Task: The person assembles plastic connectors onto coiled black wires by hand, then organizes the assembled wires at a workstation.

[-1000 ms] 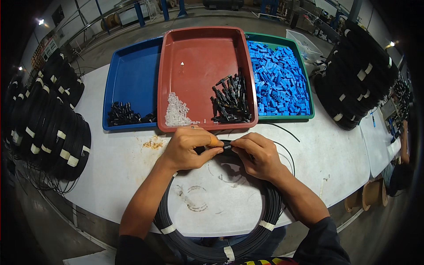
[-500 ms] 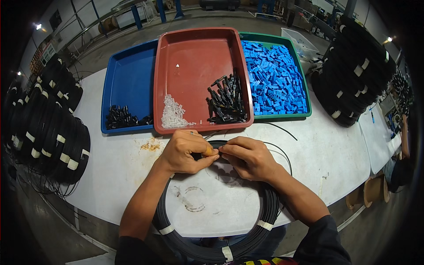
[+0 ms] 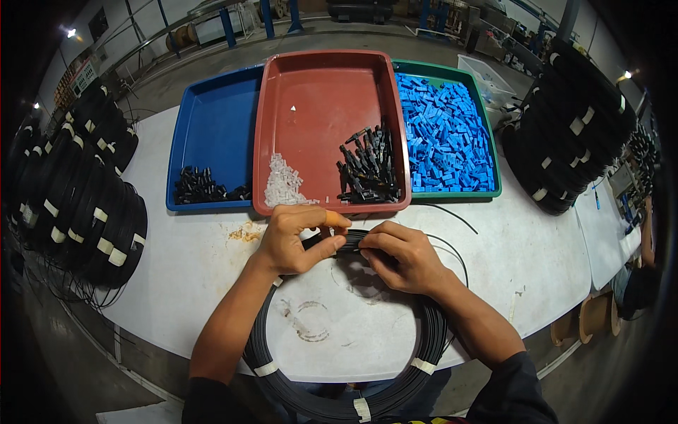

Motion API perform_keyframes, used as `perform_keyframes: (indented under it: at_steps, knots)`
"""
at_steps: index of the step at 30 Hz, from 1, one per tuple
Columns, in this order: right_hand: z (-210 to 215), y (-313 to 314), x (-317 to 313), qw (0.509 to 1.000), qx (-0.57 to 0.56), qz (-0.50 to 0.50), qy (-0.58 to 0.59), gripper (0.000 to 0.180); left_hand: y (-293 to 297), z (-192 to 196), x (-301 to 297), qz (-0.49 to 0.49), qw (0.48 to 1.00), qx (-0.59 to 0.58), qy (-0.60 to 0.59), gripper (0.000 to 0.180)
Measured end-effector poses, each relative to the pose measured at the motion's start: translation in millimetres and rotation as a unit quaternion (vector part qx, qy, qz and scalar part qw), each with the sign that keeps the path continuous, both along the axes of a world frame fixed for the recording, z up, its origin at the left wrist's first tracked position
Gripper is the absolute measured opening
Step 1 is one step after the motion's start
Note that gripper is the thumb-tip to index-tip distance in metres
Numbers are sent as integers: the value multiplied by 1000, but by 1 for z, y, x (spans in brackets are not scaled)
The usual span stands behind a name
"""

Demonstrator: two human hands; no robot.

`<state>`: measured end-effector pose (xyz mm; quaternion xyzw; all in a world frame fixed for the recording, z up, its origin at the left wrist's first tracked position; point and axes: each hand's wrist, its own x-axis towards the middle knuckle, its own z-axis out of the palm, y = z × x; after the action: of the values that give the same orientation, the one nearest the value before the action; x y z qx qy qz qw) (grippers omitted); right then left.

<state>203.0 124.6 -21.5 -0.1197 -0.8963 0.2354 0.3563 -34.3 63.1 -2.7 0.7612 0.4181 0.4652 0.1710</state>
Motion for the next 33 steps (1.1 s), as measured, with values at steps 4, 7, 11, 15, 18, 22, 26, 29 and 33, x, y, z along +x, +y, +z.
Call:
perform_keyframes:
  at_steps: [4, 7, 11, 15, 18, 22, 26, 29, 33]
  knots:
    - [-2, -1, -4, 1000, -7, 5, 1, 17, 4, -4, -6, 29, 996, -12, -87, 19]
    - [-2, -2, -1, 1000, -12, 8, 0, 16, 5, 11, -8, 84, 990, -105, -41, 16]
    - [-1, 0, -1, 1000, -11, 4, 1, 14, 13, 8, -6, 117, 989, -45, 77, 18]
    - [-3, 3, 0, 1000, -15, -5, 9, 13, 30, 4, -4, 71, 984, 7, 165, 15]
    - [-3, 3, 0, 1000, -12, -7, 15, 13, 51, 16, -5, 45, 977, 29, 206, 15]
    - [-4, 4, 1, 1000, -25, -12, 13, 14, 104, 22, -18, 56, 966, 75, 242, 15]
    - [0, 2, -1, 999, -36, -14, 15, 15, 158, 23, -24, 99, 972, 51, 208, 21]
    - [1, 2, 0, 999, -39, -16, 16, 15, 183, 15, -16, 123, 976, 16, 177, 27]
    - [5, 3, 0, 999, -49, -19, 5, 15, 201, 6, -7, 181, 958, 5, 223, 27]
